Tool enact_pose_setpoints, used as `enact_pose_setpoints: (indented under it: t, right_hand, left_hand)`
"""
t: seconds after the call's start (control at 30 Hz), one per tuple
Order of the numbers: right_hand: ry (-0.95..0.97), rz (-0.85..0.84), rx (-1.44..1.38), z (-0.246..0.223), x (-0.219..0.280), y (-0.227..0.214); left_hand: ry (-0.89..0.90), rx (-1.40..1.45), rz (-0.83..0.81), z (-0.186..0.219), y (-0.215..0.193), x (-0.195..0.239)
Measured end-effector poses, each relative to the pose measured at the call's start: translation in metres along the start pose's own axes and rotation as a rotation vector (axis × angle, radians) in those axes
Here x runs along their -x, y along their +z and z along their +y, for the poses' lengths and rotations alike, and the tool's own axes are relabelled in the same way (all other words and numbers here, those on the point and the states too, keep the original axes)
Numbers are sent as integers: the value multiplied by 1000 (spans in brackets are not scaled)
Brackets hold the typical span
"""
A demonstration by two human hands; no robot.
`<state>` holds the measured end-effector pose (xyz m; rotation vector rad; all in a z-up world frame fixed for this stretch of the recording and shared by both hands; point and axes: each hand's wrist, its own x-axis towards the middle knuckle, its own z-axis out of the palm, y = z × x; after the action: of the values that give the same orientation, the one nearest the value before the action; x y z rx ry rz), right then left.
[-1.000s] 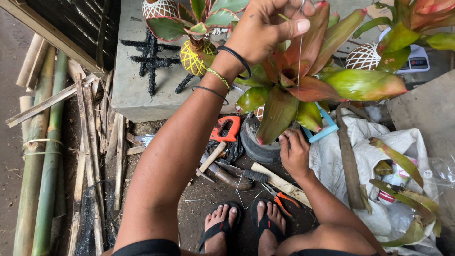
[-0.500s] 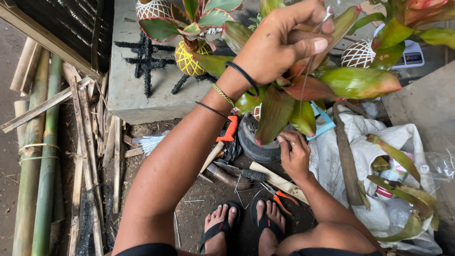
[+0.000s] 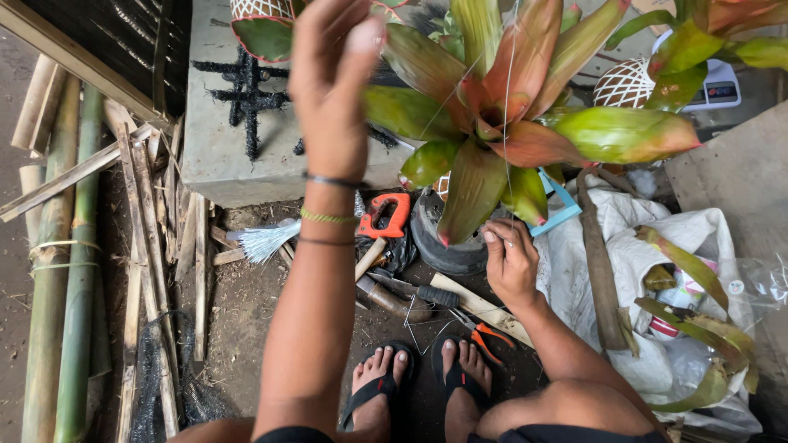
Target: The person secures a small bromeliad plant to a decorative frame using thin wire, threading the wire through the frame and around the plant's base, then twisting and cutting the wire with pliers.
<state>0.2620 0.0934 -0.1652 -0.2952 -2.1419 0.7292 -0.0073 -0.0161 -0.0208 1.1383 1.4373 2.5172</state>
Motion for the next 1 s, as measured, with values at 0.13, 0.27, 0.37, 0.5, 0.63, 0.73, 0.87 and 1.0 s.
enact_pose_setpoints:
  t: [0.13, 0.27, 0.37, 0.5, 0.63, 0.73, 0.87, 1.0]
  right_hand:
    - [26, 1, -90, 1, -2, 0]
    - [83, -24, -114, 5, -1, 3]
    - [153, -61, -55, 8, 2, 6]
    - [188, -96, -11, 14, 5, 6]
    - [140, -148, -3, 23, 9, 16]
    - [111, -132, 28, 29, 10, 21]
    - [20, -75, 95, 28, 0, 18]
    - [170, -54, -28, 19, -9, 16]
  left_hand:
    - [-414, -50, 541, -91, -61, 88]
    - [-556, -130, 452, -162, -31, 226]
    - [-525, -269, 194, -166, 11, 246]
    - [-430, -366, 86, -140, 30, 208]
    - [-419, -288, 10, -109, 38, 190]
    - [-342, -296, -62, -79, 47, 191]
    - [-194, -340, -143, -54, 57, 181]
    - [-314, -250, -102, -62, 54, 171]
